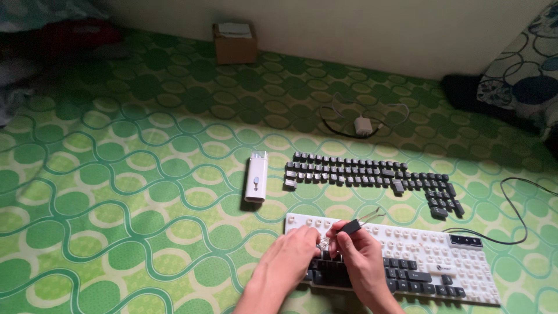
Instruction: The person assembles a mechanical keyboard by inserting black keycaps into a white keyboard base. They use a metal keycap puller to remove and reposition keycaps, working systematically across the keyboard layout. The keycaps are arranged in rows on the green patterned surface next to the keyboard.
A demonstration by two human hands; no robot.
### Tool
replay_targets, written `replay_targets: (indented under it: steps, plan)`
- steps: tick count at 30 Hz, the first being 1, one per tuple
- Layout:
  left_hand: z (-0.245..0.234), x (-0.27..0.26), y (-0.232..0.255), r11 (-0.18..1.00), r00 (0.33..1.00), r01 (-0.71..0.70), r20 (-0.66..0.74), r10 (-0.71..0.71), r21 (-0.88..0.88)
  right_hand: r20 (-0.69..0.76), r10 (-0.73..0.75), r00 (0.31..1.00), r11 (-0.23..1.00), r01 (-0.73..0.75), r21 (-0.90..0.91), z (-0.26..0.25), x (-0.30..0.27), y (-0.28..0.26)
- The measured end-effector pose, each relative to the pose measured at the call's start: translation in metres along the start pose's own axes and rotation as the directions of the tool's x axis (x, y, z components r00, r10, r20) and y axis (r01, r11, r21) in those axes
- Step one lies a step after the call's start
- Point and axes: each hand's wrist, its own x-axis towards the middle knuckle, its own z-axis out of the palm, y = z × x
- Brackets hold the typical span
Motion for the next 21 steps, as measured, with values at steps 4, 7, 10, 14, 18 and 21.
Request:
replay_targets:
  steps: [4, 7, 10, 14, 18, 21]
  plan:
    - [-0.012, 0.009, 0.008, 0.833, 0.923, 0.373, 0.076, -0.376, -0.408, -0.091, 0.111, 0.990, 0.984, -0.096, 0.152, 0.001, 0.005, -0.007]
    - [-0.015, 0.021, 0.003, 0.605, 0.862, 0.407, 0.068, -0.503, -0.684, -0.129, 0.164, 0.978, 0.969, -0.135, 0.208, 0.001, 0.006, -0.014]
    - [-0.009, 0.028, -0.001, 0.351, 0.844, 0.376, 0.160, -0.511, -0.858, -0.143, 0.190, 0.971, 0.951, -0.146, 0.274, -0.003, 0.007, -0.016]
    - [-0.008, 0.024, -0.001, -0.002, 0.895, 0.316, 0.299, -0.332, -0.949, -0.156, 0.242, 0.958, 0.926, -0.180, 0.331, -0.010, 0.009, -0.010]
    - [-0.010, 0.025, -0.003, -0.147, 0.892, 0.364, 0.390, -0.230, -0.920, -0.153, 0.320, 0.935, 0.864, -0.222, 0.451, -0.021, 0.011, -0.008]
    - [-0.005, 0.030, -0.010, -0.190, 0.888, 0.339, 0.380, -0.259, -0.921, -0.183, 0.368, 0.911, 0.815, -0.222, 0.535, -0.022, 0.015, -0.010]
